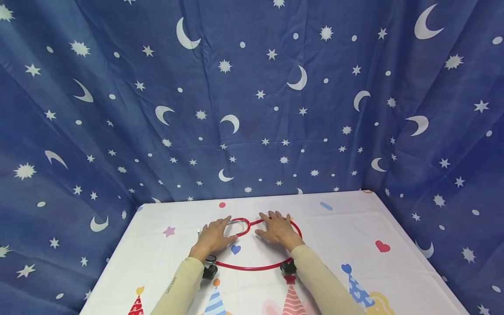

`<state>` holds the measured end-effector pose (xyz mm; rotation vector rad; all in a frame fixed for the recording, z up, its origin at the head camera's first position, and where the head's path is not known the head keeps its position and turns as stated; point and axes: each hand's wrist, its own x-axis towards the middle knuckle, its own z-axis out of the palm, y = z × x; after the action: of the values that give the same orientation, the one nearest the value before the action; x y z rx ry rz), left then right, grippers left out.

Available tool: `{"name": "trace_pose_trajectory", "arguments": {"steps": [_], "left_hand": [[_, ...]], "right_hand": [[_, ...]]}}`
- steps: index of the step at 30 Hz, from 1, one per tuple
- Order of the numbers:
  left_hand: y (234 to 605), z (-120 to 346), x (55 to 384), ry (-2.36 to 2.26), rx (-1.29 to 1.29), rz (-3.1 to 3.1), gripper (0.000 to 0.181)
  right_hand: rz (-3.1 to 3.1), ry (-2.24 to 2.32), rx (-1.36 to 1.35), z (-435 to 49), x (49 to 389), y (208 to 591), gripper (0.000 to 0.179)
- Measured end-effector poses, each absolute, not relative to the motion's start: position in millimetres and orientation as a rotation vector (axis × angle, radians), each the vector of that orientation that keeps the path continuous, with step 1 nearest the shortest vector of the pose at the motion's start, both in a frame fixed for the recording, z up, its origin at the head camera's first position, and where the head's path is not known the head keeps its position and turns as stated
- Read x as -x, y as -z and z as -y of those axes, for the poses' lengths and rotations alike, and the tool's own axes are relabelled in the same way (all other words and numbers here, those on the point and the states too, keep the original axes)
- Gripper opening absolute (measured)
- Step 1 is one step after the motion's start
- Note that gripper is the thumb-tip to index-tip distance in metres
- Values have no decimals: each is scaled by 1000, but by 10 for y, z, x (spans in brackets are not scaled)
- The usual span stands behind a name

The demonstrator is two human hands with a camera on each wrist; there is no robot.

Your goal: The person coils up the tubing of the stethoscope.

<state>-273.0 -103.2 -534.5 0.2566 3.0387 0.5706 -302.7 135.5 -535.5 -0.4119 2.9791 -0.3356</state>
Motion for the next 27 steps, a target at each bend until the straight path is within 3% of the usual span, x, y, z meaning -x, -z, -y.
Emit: {"name": "trace_pose_trajectory", "arguments": {"steps": [10, 20, 27], "left_hand": [[5426, 1050, 2749, -540, -310, -3152, 66], [5478, 1094, 2766, -531, -385, -3170, 65], [5477, 1104, 2767, -564, -417, -3162, 70]], "right_hand": [[-3021, 330, 440, -1361, 3014, 5404, 61], [-3184, 339, 601, -1442, 3056, 5471, 13], [-3260, 426, 616, -1482, 3081, 5460, 7]]}}
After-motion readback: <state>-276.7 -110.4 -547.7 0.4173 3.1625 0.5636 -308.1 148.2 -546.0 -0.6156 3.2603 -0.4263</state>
